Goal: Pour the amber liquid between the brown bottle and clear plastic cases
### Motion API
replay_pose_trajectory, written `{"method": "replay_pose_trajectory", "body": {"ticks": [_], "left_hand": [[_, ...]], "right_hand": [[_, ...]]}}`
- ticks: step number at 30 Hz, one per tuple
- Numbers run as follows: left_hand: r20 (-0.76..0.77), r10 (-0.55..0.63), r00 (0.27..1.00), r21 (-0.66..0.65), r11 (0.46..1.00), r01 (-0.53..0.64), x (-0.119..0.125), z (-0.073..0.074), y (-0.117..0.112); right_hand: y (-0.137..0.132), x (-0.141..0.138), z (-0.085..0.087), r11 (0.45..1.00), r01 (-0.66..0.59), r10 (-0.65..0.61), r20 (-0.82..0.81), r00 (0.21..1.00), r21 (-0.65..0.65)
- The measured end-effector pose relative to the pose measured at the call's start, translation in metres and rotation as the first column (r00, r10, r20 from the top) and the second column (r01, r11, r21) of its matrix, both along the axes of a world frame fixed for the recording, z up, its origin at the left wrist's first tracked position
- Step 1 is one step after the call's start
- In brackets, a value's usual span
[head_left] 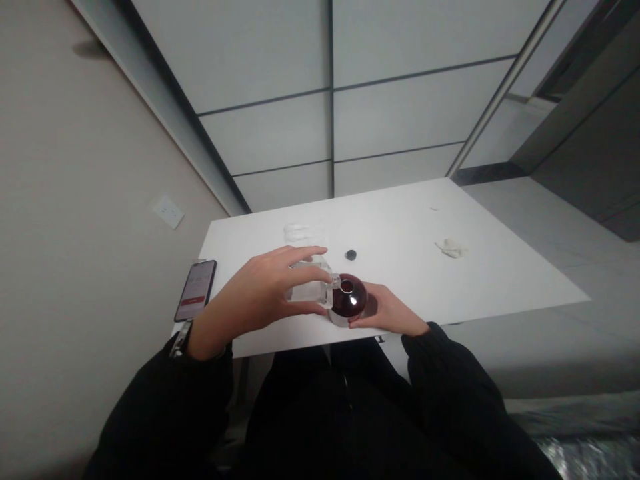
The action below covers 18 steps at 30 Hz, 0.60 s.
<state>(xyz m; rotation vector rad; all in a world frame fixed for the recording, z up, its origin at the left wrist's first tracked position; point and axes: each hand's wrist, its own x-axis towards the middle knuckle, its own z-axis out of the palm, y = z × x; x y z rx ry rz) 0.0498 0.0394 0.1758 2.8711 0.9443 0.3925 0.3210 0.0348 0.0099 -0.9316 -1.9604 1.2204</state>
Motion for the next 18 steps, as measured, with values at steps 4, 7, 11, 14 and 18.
{"method": "replay_pose_trajectory", "body": {"ticks": [4,7,11,14,18], "left_hand": [[-0.032,-0.004,0.999,-0.016,1.000,0.003,0.001,0.003,0.002],[-0.041,-0.007,0.999,-0.037,0.999,0.006,0.003,0.005,0.003],[-0.057,-0.020,0.998,-0.046,0.999,0.017,0.005,0.008,0.005],[-0.064,-0.030,0.998,-0.041,0.999,0.028,0.006,0.010,0.006],[-0.091,-0.034,0.995,-0.049,0.998,0.029,0.008,0.013,0.007]], "right_hand": [[0.000,0.000,-0.001,1.000,-0.002,0.002,-0.007,1.000,0.000],[0.000,0.000,-0.002,1.000,0.003,-0.003,-0.013,1.000,0.004],[0.000,0.000,-0.001,1.000,0.009,-0.009,-0.019,1.000,0.014],[0.000,0.000,-0.001,1.000,0.011,-0.011,-0.023,1.000,0.018],[0.001,0.000,-0.004,1.000,0.004,-0.003,-0.047,0.999,0.020]]}}
